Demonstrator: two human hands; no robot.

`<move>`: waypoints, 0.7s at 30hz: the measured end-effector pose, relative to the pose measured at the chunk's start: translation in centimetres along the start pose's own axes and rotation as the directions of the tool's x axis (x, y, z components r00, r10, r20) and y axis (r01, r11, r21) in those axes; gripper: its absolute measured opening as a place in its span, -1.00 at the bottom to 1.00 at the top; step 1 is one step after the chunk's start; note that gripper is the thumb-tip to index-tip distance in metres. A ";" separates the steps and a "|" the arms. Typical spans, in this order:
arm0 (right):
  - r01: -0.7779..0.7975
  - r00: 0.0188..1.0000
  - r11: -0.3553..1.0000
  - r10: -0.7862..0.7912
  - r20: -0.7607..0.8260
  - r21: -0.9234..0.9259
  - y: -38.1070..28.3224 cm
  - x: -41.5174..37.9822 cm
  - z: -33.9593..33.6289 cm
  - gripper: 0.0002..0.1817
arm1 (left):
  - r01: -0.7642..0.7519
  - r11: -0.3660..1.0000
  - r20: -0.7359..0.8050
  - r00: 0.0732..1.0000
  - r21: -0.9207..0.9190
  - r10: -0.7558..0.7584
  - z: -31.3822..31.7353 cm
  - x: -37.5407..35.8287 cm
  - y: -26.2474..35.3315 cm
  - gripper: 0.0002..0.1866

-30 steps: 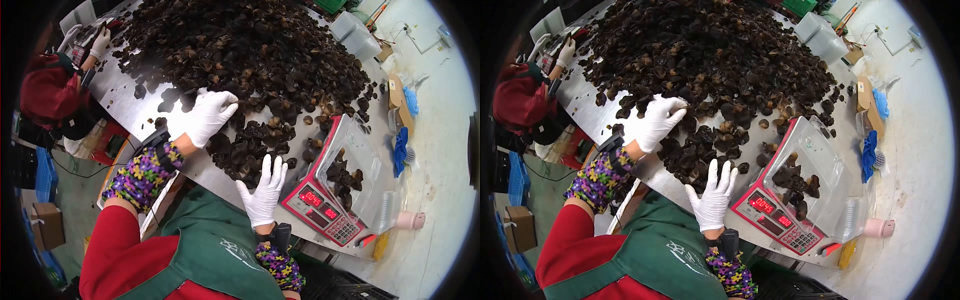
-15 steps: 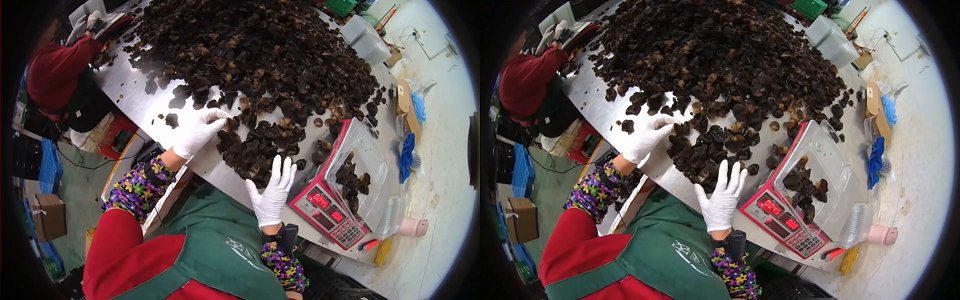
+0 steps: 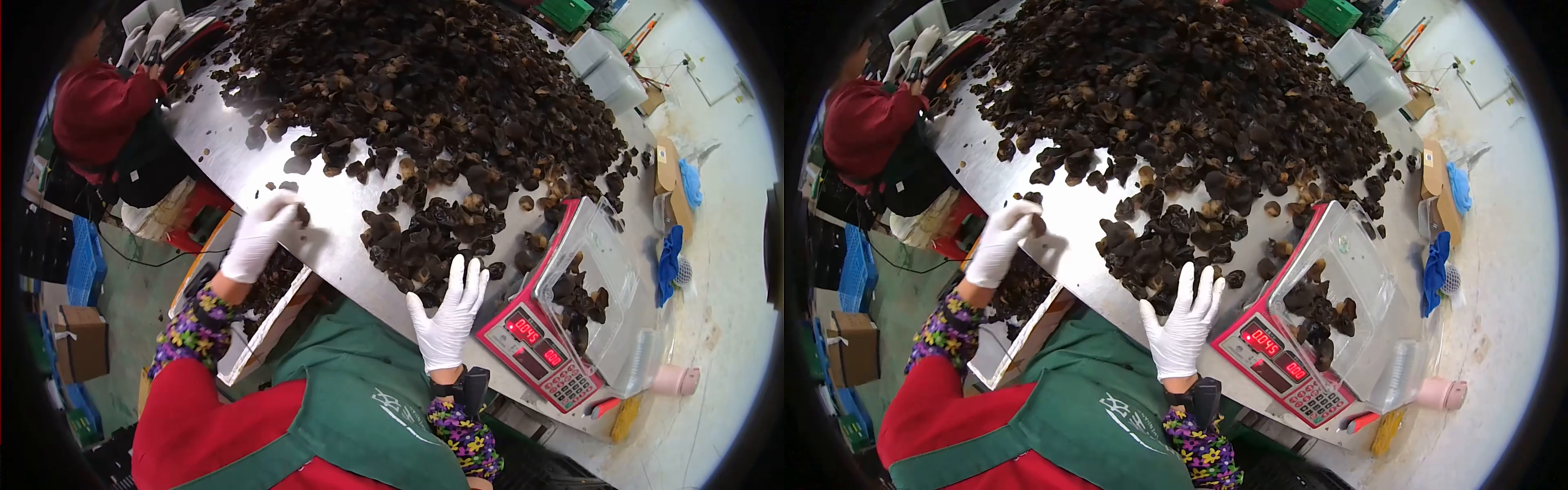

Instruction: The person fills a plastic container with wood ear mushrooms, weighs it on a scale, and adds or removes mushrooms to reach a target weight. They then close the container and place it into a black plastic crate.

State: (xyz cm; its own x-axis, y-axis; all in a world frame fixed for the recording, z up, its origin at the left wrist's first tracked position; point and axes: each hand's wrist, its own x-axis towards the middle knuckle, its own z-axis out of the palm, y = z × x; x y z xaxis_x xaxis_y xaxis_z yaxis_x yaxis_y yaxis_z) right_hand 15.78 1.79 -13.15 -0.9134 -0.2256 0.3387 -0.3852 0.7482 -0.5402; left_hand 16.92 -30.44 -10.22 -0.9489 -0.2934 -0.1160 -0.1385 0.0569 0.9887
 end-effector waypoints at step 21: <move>-0.056 0.998 0.995 0.055 -0.006 -0.081 -0.1 -0.9 -0.5 0.20 | -0.501 0.584 0.269 0.857 0.639 0.440 10.9 0.4 -0.8 -0.09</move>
State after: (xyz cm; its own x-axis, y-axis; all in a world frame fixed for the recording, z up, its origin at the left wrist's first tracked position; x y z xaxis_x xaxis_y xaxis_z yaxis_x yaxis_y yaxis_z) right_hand 16.68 2.16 -13.01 -0.9326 -0.1802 0.3127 -0.3217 0.8076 -0.4942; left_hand 13.55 -20.18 -12.09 -0.9502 0.0309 0.3100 0.2133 0.7898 0.5751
